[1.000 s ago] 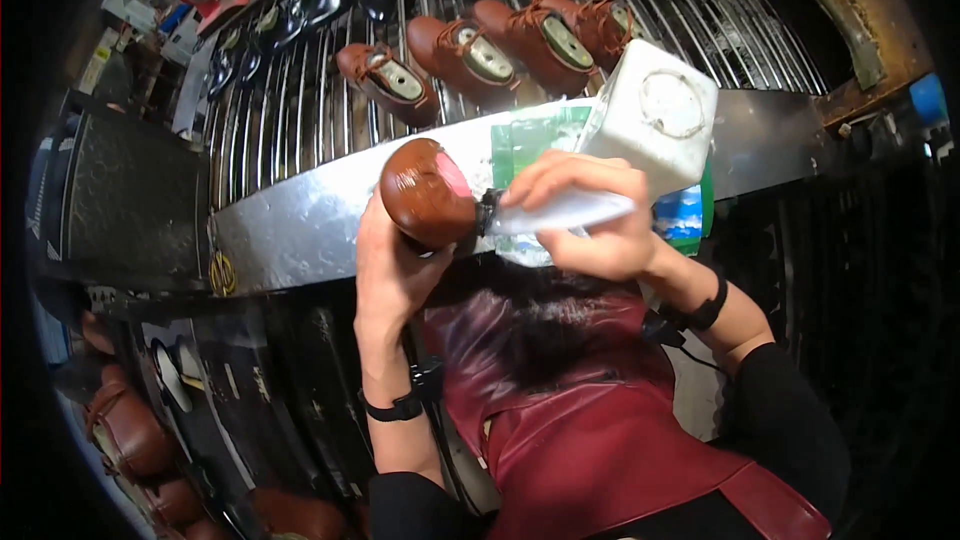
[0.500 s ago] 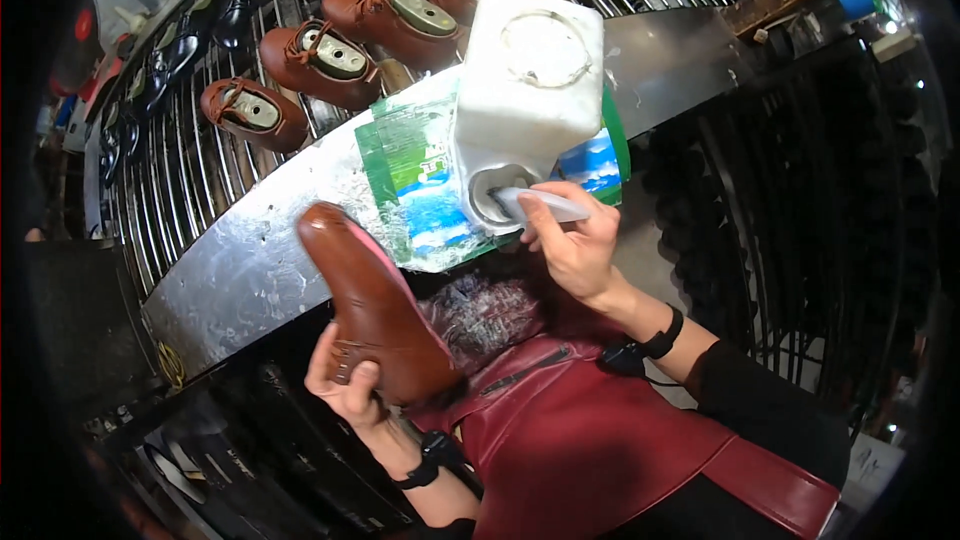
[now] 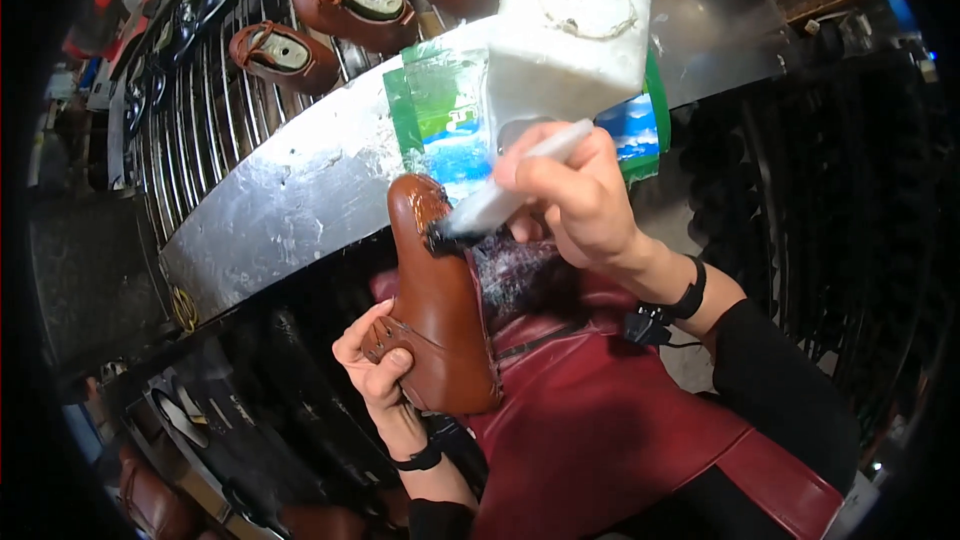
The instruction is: Applying glue to the perimeter of shoe uppers and arranging soles for attachment.
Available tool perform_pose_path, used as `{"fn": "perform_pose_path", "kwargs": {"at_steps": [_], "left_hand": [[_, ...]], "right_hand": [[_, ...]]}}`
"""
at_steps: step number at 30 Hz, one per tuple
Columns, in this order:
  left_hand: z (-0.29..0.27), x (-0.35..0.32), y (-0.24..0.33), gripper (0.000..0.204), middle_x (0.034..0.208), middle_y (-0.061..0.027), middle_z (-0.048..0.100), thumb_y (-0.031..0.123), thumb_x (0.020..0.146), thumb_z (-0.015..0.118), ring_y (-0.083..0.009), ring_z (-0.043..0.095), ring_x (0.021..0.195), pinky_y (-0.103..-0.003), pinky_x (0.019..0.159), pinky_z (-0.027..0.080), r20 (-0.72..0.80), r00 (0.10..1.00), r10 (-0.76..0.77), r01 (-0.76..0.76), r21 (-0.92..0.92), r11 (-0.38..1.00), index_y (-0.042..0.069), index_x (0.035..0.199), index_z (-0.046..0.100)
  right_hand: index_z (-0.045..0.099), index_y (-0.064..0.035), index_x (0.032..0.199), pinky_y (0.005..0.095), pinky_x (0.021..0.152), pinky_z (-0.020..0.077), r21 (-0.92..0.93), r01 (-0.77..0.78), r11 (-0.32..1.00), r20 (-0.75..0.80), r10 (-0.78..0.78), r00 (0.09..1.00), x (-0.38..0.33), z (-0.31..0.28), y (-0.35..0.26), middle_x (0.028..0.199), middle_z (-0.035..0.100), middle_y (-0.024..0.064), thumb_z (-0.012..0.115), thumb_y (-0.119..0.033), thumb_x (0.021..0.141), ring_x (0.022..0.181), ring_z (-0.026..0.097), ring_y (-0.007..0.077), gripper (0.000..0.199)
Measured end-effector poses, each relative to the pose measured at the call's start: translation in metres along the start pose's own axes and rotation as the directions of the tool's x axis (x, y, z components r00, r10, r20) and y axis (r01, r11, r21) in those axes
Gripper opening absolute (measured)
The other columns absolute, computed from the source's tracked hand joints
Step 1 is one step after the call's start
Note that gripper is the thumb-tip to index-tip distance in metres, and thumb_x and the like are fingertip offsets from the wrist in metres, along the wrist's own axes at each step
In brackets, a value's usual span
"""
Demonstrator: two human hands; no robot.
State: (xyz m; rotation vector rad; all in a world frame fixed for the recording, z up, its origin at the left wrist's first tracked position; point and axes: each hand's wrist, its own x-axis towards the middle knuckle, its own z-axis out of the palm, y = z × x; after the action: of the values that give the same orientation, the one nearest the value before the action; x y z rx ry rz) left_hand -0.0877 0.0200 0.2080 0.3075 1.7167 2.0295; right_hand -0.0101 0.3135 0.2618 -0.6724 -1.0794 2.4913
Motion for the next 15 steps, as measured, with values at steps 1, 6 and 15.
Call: {"fn": "perform_pose_path", "kwargs": {"at_steps": [1,6,15], "left_hand": [[-0.004,-0.001,-0.002,0.065,0.106,-0.0161,0.078,0.025,0.073,0.090,-0.0220,0.075,0.095,-0.033,0.091,0.059,0.032,0.999,-0.035,0.038,-0.075,0.996,-0.010,0.124,0.071],[-0.009,-0.003,-0.011,0.067,0.121,-0.0214,0.074,0.027,0.083,0.087,-0.0290,0.074,0.108,-0.041,0.100,0.059,0.061,0.995,-0.079,0.093,-0.268,0.959,-0.011,0.134,0.063],[0.000,0.020,-0.006,0.051,0.125,-0.0210,0.072,0.020,0.100,0.069,-0.0267,0.074,0.109,-0.038,0.099,0.059,0.078,0.996,-0.047,0.073,-0.368,0.927,-0.013,0.138,0.058]], "right_hand": [[0.072,0.0015,0.087,0.0250,0.044,0.0469,-0.100,0.037,0.994,0.010,-0.036,0.999,-0.009,0.000,0.003,0.076,0.073,0.0113,0.076,-0.015,0.091,0.050,0.063,0.0122,0.018],[0.073,0.0029,0.090,0.0245,0.050,0.0497,-0.146,0.038,0.989,0.027,-0.034,0.999,-0.056,0.004,0.030,0.078,0.074,0.0102,0.078,-0.015,0.093,0.057,0.066,0.0106,0.018],[0.072,0.0023,0.089,0.0279,0.062,0.0544,-0.448,0.418,0.790,0.565,-0.112,0.818,-0.109,0.013,0.028,0.082,0.075,0.0075,0.079,-0.005,0.084,0.070,0.069,0.0108,0.011]]}}
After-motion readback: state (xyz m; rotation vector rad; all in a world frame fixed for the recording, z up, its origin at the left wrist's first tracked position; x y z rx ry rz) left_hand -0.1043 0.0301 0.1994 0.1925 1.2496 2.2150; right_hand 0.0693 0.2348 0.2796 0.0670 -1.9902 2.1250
